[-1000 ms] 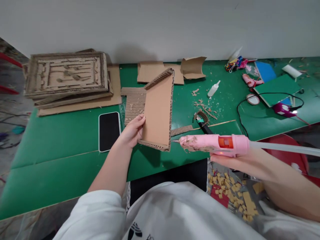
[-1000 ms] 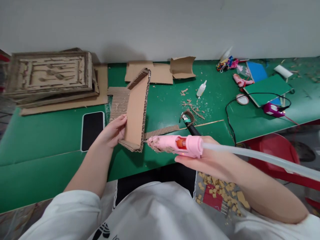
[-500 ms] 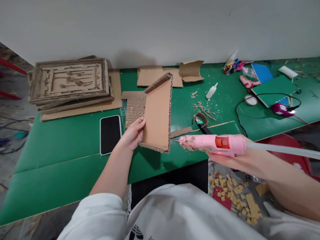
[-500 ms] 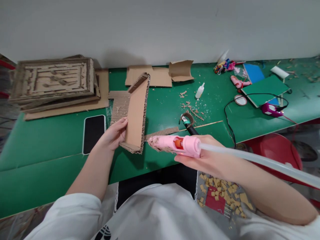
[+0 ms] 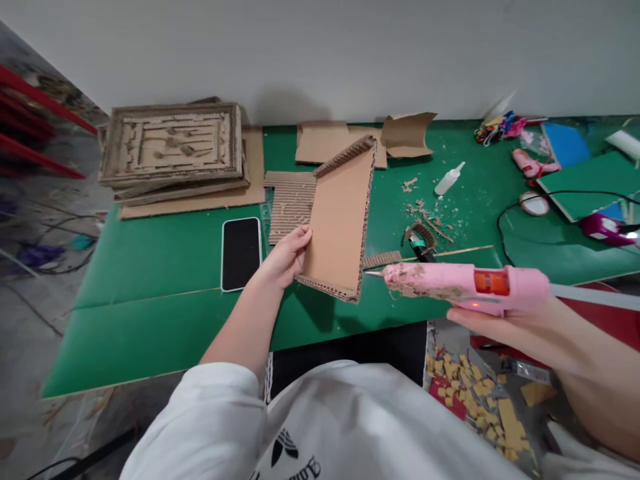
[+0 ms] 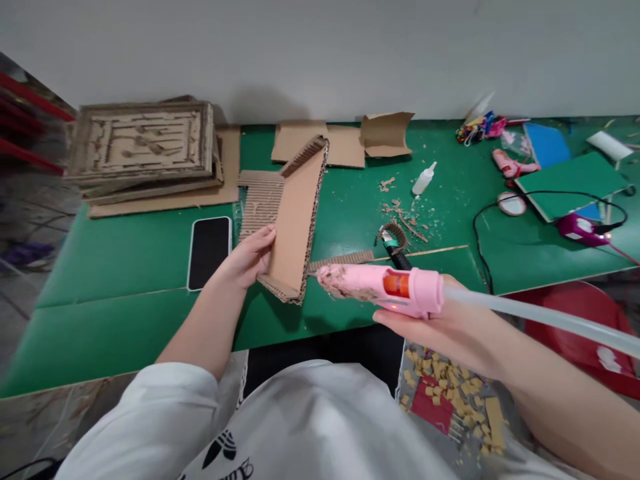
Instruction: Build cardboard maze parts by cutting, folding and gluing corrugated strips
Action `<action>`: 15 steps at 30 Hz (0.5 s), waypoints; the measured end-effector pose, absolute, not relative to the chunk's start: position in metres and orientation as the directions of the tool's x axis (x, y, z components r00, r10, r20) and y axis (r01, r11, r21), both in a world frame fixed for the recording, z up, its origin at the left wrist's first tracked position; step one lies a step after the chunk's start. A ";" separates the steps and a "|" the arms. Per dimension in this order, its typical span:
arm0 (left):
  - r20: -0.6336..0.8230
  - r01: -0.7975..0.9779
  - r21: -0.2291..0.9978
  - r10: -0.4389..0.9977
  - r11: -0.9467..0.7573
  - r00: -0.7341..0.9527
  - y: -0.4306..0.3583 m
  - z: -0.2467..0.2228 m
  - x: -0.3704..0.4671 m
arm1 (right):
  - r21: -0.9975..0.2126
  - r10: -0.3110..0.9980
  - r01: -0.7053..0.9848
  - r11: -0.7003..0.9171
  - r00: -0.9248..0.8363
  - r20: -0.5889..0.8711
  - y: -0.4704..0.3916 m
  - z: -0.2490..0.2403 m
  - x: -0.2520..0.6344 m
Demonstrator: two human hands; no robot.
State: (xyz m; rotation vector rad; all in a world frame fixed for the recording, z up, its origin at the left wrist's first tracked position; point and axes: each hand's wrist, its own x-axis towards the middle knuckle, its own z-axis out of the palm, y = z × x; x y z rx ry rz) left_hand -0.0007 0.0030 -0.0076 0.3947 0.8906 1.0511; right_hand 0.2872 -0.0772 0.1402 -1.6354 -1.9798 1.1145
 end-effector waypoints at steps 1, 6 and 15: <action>-0.440 -0.578 0.666 0.874 0.471 0.205 0.003 -0.007 0.000 | -0.759 0.924 0.652 0.001 -0.291 -0.249 -0.077 0.141 0.287; -0.435 -0.588 0.663 0.878 0.463 0.200 0.002 -0.007 -0.001 | -0.785 0.888 0.616 -0.071 -0.319 -0.331 -0.077 0.143 0.287; -0.452 -0.578 0.659 0.868 0.480 0.205 0.002 -0.005 0.000 | -0.777 0.899 0.627 -0.064 -0.301 -0.317 -0.078 0.134 0.294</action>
